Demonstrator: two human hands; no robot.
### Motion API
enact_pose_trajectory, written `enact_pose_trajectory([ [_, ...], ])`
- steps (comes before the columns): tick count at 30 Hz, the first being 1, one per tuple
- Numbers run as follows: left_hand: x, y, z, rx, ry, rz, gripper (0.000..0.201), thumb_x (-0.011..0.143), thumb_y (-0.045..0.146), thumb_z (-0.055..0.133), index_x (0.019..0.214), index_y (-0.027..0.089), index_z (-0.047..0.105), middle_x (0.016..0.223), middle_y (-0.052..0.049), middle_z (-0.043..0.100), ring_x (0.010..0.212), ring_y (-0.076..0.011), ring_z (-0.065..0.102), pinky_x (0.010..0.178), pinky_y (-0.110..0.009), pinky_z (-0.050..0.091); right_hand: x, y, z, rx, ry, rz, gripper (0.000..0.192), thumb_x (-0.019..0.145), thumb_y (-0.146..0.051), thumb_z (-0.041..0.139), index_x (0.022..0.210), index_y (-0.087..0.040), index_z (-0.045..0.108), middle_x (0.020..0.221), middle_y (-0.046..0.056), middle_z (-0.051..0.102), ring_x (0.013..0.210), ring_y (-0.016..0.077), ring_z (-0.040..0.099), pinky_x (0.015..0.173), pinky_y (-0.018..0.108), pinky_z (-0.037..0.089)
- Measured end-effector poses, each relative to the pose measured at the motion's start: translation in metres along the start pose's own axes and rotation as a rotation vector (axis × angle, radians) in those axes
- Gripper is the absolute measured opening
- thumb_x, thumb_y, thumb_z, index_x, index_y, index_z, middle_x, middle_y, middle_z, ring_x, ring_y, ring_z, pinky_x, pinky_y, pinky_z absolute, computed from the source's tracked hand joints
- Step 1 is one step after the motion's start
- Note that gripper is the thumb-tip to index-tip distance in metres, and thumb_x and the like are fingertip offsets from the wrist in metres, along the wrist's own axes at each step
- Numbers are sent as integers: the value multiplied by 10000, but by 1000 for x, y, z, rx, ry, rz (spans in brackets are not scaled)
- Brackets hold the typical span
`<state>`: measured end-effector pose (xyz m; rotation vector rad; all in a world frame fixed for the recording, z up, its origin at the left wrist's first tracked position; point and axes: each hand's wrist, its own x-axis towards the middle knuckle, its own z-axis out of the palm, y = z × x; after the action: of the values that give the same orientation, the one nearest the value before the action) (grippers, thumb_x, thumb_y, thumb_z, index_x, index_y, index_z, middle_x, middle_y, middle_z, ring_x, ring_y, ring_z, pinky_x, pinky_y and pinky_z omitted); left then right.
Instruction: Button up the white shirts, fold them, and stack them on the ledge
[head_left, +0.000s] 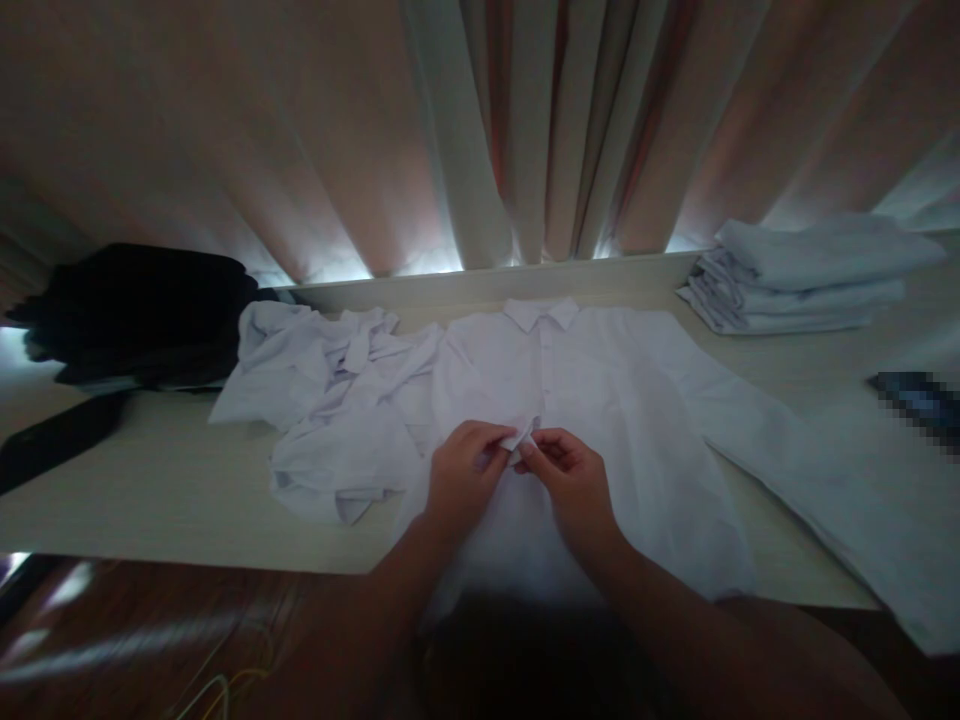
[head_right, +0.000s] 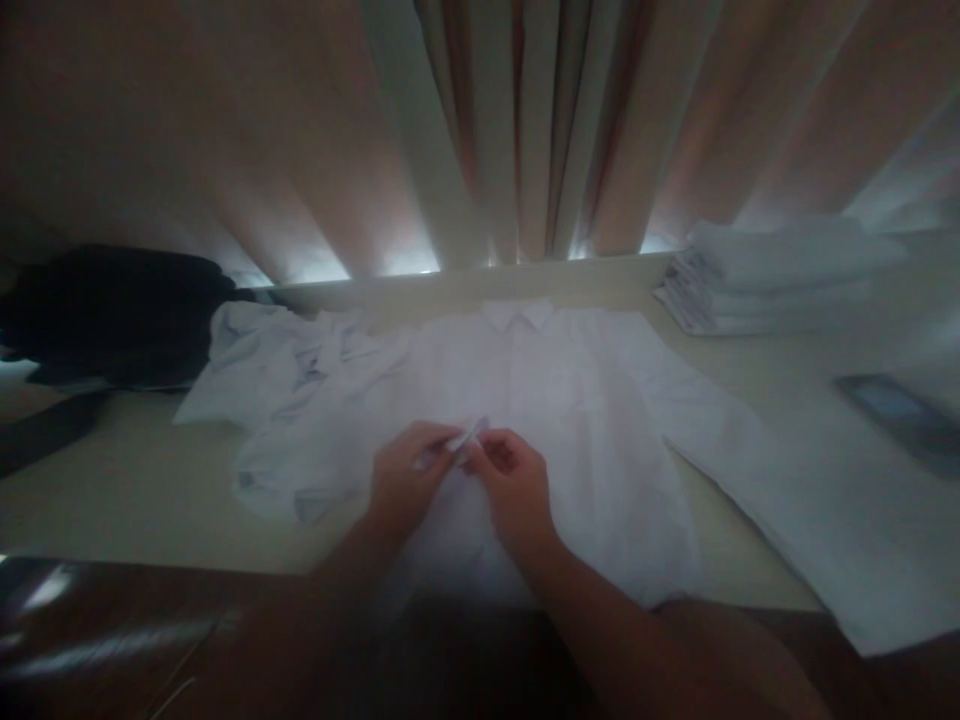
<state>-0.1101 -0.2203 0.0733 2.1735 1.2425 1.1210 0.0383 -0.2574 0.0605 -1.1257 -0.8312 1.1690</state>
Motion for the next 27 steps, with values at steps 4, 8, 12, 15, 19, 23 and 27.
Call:
enact_pose_trajectory([
  [4, 0, 10, -1, -188, -41, -53, 170, 881, 245, 614, 970, 210, 754, 948, -74, 737, 894, -202, 668, 836, -314, 526, 1, -3, -2, 11, -6, -10, 255, 749, -415, 799, 828, -197, 693, 719, 10, 698, 661, 157, 652, 669, 309, 548],
  [8, 3, 16, -1, -402, -76, -309, 227, 905, 336, 597, 944, 183, 760, 915, -64, 750, 837, -190, 673, 763, -287, 524, 3, -4, -3, 5, -19, -11, 245, 749, -410, 793, 810, -198, 686, 715, 8, 691, 665, 154, 643, 673, 305, 544],
  [12, 6, 10, 1, -471, -126, -519, 209, 807, 353, 720, 896, 171, 767, 830, -55, 760, 743, -191, 675, 672, -278, 519, 5, 1, -2, 28, -50, 26, 261, 725, -420, 803, 796, -201, 679, 716, 1, 685, 667, 154, 642, 685, 311, 550],
  [15, 6, 6, 0, -440, -162, -512, 208, 783, 348, 752, 898, 175, 765, 852, -57, 765, 779, -199, 696, 729, -296, 537, 6, 6, 0, 73, -53, 57, 265, 730, -422, 798, 808, -197, 682, 729, -2, 677, 676, 149, 638, 715, 321, 562],
  [19, 6, 6, -4, -295, -112, -382, 123, 820, 302, 712, 857, 190, 746, 867, -39, 744, 791, -174, 684, 772, -287, 527, 7, 12, 2, 172, -70, 98, 226, 771, -392, 773, 851, -195, 694, 822, 16, 701, 753, 154, 653, 785, 338, 574],
  [23, 10, 1, -12, -206, -15, -368, 66, 834, 236, 662, 814, 182, 693, 807, -19, 710, 741, -151, 649, 703, -253, 511, 7, 15, 3, 242, -59, 145, 201, 776, -354, 783, 866, -195, 699, 842, 16, 705, 762, 145, 656, 754, 303, 570],
  [27, 13, -11, -16, -73, 10, -314, 77, 837, 188, 628, 875, 186, 696, 834, -22, 708, 764, -153, 640, 747, -266, 512, 8, 16, 3, 258, -60, 180, 208, 778, -359, 786, 854, -188, 696, 810, 15, 707, 720, 141, 657, 739, 305, 569],
])
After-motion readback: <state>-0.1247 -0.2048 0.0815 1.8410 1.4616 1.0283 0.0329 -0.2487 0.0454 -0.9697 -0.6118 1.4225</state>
